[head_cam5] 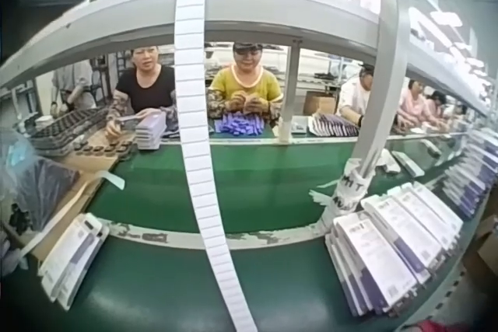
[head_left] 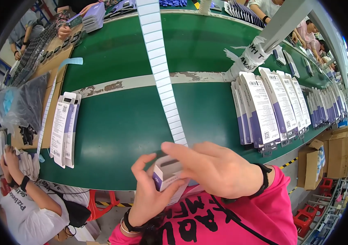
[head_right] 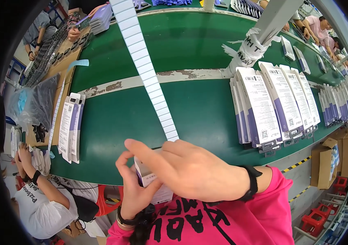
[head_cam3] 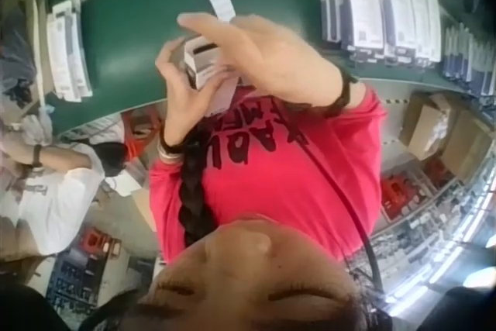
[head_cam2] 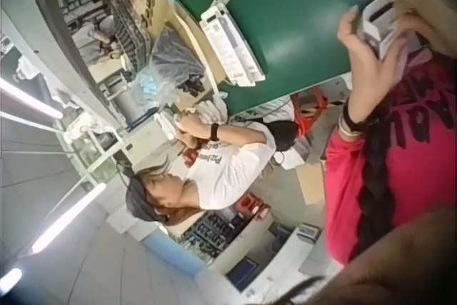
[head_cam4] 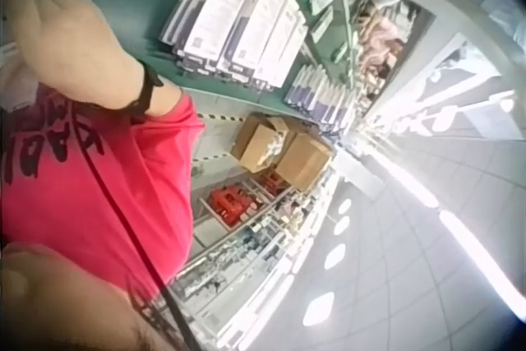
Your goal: The person peels a sticker from a roll and applies it to a box before folding the flaps closed and placing it onto a stack.
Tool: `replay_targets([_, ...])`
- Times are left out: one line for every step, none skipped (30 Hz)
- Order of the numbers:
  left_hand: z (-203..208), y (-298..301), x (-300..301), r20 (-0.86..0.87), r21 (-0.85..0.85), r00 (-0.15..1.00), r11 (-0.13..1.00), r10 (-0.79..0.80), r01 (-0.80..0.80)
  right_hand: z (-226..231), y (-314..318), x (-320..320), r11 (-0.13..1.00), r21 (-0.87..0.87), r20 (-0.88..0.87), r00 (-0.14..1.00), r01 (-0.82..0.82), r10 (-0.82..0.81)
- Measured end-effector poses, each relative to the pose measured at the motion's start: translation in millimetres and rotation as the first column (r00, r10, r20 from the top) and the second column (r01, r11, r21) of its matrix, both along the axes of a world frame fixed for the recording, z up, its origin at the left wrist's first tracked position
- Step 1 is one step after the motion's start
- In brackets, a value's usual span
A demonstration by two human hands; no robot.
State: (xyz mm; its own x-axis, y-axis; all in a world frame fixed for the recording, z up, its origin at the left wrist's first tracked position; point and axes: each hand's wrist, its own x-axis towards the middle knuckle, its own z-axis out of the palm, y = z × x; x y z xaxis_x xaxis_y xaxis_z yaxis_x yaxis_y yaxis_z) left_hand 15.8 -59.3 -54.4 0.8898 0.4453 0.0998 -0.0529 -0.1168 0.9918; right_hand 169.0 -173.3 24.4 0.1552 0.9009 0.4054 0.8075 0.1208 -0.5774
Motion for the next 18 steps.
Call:
replay_targets([4,1,-1,0.001,0.002,1.0,1.0,-0.001,0.001,-2,3,-1,0.997,-0.033,0.114,0.991,-0.068,0.071])
replay_targets([11,3,-1,-0.032,0.176,0.998,0.983,-0.048,0.053,-5,7,-4,0.997,-0.065,0.167,0.985,-0.041,0.051])
replay_targets([16,4,-1,-0.072,0.341,0.993,0.934,-0.091,0.11,-7,10,-6,0.997,-0.065,0.168,0.985,-0.038,0.049])
replay_targets([16,2,-3,-0.078,0.315,0.996,0.947,-0.044,0.067,-10,14,-8,0.997,-0.075,0.258,0.966,0.008,0.012])
replay_targets([16,2,-4,-0.077,0.316,0.996,0.947,-0.041,0.063,-12,18,-10,0.995,-0.081,0.347,0.937,0.057,-0.025])
replay_targets([15,3,-6,-0.13,0.28,0.99,0.957,-0.046,0.081,-15,19,-13,0.995,-0.08,0.349,0.937,0.055,-0.024])
replay_targets([15,4,-6,-0.182,0.243,0.982,0.965,-0.054,0.098,-17,19,-18,0.974,-0.17,0.426,0.903,0.147,-0.062])
replay_targets([13,4,-6,-0.18,0.243,0.982,0.965,-0.055,0.098,-18,19,-21,0.937,-0.25,0.503,0.859,0.245,-0.091])
replay_targets([9,5,-6,-0.164,0.24,0.982,0.961,-0.098,0.136,-18,22,-20,0.937,-0.249,0.505,0.858,0.246,-0.091])
replay_targets([5,6,-6,-0.149,0.239,0.979,0.956,-0.136,0.17,-17,26,-19,0.89,-0.266,0.506,0.839,0.371,-0.199])
replay_targets([-2,7,-8,-0.149,0.241,0.98,0.956,-0.133,0.167,-16,30,-15,0.826,-0.282,0.508,0.806,0.488,-0.303])
replay_targets([-11,7,-11,-0.069,0.136,0.992,0.984,-0.105,0.113,-15,33,-1,0.858,-0.287,0.432,0.857,0.427,-0.282])
replay_targets([-18,7,-15,0.013,0.025,0.997,0.997,-0.071,0.07,-20,30,1,0.857,-0.285,0.436,0.855,0.429,-0.282])
replay_targets([-21,7,-16,0.073,-0.025,0.996,0.998,-0.058,0.06,-31,29,7,0.938,-0.183,0.206,0.945,0.293,-0.255])
replay_targets([-24,7,-16,0.077,-0.02,0.996,0.998,-0.05,0.052,-38,27,12,0.984,-0.045,-0.026,0.985,0.171,-0.173])
replay_targets([-28,6,-16,0.13,-0.061,0.991,0.998,0.016,-0.009,-42,18,10,0.984,-0.075,-0.287,0.941,0.162,-0.177])
replay_targets([-28,5,-15,0.174,-0.106,0.981,0.992,0.086,-0.068,-48,13,6,0.985,-0.074,-0.286,0.943,0.154,-0.168])
replay_targets([-21,7,-15,0.097,-0.02,0.992,0.996,0.085,-0.084,-56,10,2,0.99,0.009,-0.396,0.91,0.141,-0.126])
